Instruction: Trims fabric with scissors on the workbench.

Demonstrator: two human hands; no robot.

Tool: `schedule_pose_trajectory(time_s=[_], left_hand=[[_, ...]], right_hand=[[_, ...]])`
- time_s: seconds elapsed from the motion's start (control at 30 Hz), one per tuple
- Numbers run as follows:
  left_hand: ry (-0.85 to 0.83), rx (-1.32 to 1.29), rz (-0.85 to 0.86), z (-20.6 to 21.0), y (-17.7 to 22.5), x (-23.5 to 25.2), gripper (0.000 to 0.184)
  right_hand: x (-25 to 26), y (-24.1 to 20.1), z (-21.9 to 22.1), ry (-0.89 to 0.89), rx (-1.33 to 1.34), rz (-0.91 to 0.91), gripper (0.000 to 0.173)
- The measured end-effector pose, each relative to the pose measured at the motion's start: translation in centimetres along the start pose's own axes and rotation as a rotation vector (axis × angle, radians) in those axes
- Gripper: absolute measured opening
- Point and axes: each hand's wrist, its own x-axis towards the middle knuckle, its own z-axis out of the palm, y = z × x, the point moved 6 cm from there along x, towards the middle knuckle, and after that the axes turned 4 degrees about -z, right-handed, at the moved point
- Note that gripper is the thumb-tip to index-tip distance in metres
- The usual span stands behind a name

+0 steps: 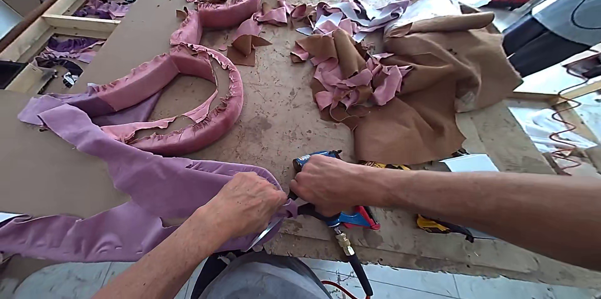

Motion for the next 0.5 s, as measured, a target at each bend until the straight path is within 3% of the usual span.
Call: schedule_pose_trajectory(time_s=[0.13,0.23,0.33,0.4,0.43,0.5], left_hand=[[0.113,-0.135,-0.081,-2.5,-1.7,0.2,0.013],[-0.02,-0.16,-0.146,-4.5,-2.8,-0.3,0.019],[-0.107,-0.122,-0.125,-6.3,-2.3,-0.7,0.023],[-0.079,-0.083,-0.131,-7.0,-0.8,-0.5,0.021],[-0.012,-0.072,-0.169,-6.9,0.1,-0.3,0.019],[0.421,-0.037,-0.218,-4.6,1.7,0.3,0.016]], right_hand=[[-1.0,-1.0,1.3,-0.064,0.162,0.138,0.024],[-1.5,-1.4,1.7,-0.169,0.202,0.248,0.026],[-1.3,-2.0,1.3,-0.162,0.202,0.322,0.035],[-1.0,-3.1,0.9,-0.153,0.216,0.355,0.04],[-0.9,-3.7,0.6,-0.155,0.226,0.376,0.039],[-0.3,-4.8,-0.4,-0.136,0.311,0.402,0.034]])
